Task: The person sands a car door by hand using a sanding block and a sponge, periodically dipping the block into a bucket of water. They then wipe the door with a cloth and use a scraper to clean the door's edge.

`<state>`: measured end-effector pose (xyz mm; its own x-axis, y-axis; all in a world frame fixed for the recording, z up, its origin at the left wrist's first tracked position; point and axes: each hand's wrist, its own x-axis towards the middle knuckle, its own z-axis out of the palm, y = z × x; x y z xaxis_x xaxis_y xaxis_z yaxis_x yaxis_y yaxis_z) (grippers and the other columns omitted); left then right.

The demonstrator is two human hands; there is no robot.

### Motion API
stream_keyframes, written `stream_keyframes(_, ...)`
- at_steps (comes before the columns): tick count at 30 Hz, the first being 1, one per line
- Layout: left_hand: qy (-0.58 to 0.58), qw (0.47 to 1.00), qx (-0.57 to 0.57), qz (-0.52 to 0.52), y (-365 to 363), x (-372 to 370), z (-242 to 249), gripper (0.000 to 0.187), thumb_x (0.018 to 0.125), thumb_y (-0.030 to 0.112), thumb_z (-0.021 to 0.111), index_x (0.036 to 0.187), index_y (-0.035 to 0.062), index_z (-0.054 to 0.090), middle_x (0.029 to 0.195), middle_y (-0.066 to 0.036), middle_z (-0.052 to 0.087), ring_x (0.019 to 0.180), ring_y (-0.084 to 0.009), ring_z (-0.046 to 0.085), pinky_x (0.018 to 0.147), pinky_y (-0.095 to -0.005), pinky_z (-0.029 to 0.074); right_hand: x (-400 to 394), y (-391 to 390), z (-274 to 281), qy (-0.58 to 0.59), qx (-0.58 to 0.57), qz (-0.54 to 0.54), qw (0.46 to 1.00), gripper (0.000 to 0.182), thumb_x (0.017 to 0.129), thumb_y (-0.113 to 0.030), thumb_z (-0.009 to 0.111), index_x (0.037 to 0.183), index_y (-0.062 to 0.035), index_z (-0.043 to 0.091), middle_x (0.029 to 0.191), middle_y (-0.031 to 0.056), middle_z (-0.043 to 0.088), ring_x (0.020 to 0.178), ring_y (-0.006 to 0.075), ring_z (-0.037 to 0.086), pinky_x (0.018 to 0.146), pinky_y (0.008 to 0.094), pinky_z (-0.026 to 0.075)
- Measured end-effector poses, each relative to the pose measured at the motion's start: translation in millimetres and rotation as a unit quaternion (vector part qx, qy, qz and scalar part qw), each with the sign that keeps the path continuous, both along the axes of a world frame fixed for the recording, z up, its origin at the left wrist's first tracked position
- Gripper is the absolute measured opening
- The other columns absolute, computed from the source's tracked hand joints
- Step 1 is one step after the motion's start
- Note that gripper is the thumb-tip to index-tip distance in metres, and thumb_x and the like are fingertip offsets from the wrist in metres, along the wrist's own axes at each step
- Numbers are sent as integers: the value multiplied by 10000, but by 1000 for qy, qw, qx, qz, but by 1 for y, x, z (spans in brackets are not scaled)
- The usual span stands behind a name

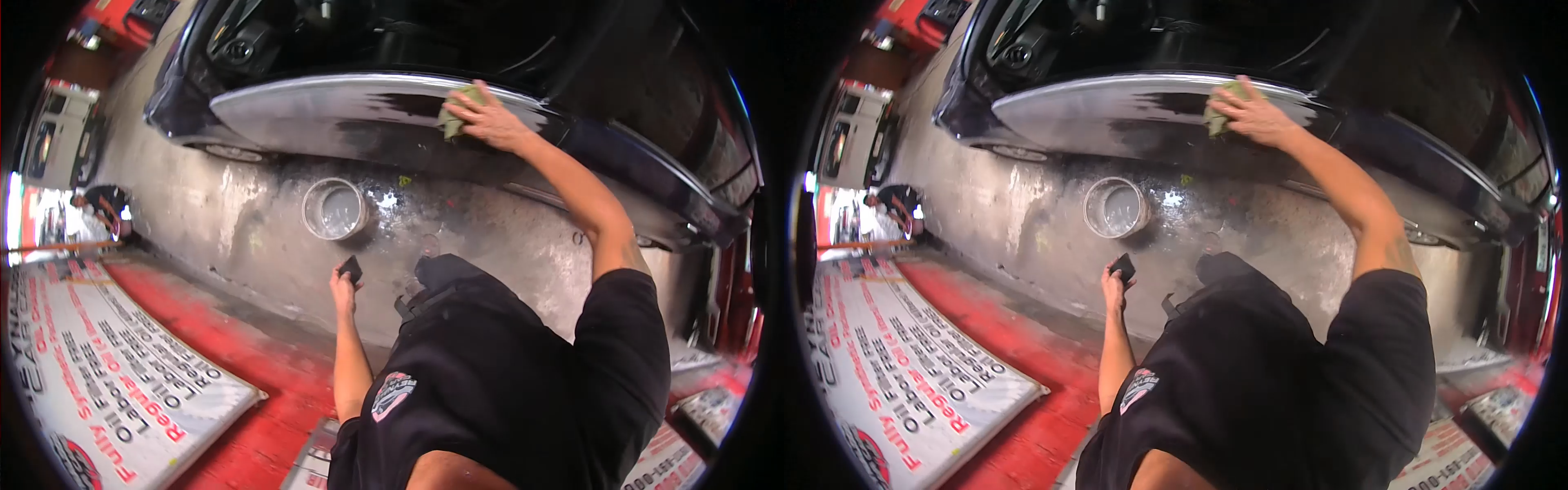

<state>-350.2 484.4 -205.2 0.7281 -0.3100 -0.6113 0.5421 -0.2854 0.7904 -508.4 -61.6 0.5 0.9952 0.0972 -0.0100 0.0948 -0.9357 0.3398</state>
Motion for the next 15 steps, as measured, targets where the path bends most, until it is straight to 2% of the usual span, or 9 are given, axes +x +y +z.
stream_keyframes(4,41,992,-22,114,71,-29,2,410,1015,48,508,1410,39,617,1325,-200,660,1059,-304,729,690,-391,702,-79,-28,19,22,-32,-22,999,197,885,-230,685,1055,-195,779,1764,34,315,1677,290,158,1319,724,120)
stream_keyframes(6,62,988,-38,136,102,-50,-7,423,1034,73,510,1449,32,579,1355,-216,643,1061,-340,732,695,-424,707,-101,-30,34,-11,26,-54,998,172,890,-222,706,1026,-139,768,1785,59,272,1679,333,137,1321,701,139)
stream_keyframes(8,110,973,-47,199,120,-71,-22,467,1049,99,507,1513,41,518,1392,-229,613,1068,-368,726,687,-458,705,-99,-24,45,15,36,-75,996,162,893,-221,721,1016,-129,771,1764,64,316,1674,363,135,1323,688,155)
stream_keyframes(9,121,971,-58,198,124,-79,-28,508,1055,118,497,1557,48,466,1424,-243,584,1125,-404,704,740,-516,703,-94,-22,46,21,33,-81,996,152,917,-240,713,1010,-141,780,1734,63,358,1668,353,159,1324,679,169)
stream_keyframes(11,108,968,-75,214,117,-99,-36,508,1058,126,494,1559,51,467,1435,-242,577,1161,-415,689,778,-540,697,-85,-22,45,22,15,-79,996,152,951,-248,687,1031,-157,778,1668,77,440,1657,354,195,1325,656,197)
stream_keyframes(12,94,964,-90,230,111,-107,-33,508,1061,134,490,1561,53,468,1446,-240,571,1196,-426,675,816,-564,691,-83,-22,40,24,16,-79,996,152,951,-248,687,1031,-157,778,1668,77,440,1657,354,195,1325,656,197)
stream_keyframes(14,77,966,-108,222,91,-117,-32,508,1061,136,485,1563,54,471,1457,-235,566,1224,-430,662,846,-584,682,-80,-25,35,13,5,-69,998,175,959,-224,676,1107,-171,752,1670,81,433,1655,362,195,1330,646,193)
stream_keyframes(15,60,966,-126,215,76,-122,-31,509,1062,138,479,1565,56,474,1468,-231,562,1251,-434,650,877,-604,672,-82,-28,36,35,-25,-65,997,251,961,-202,659,1203,-200,726,1676,84,421,1656,359,194,1331,650,184)
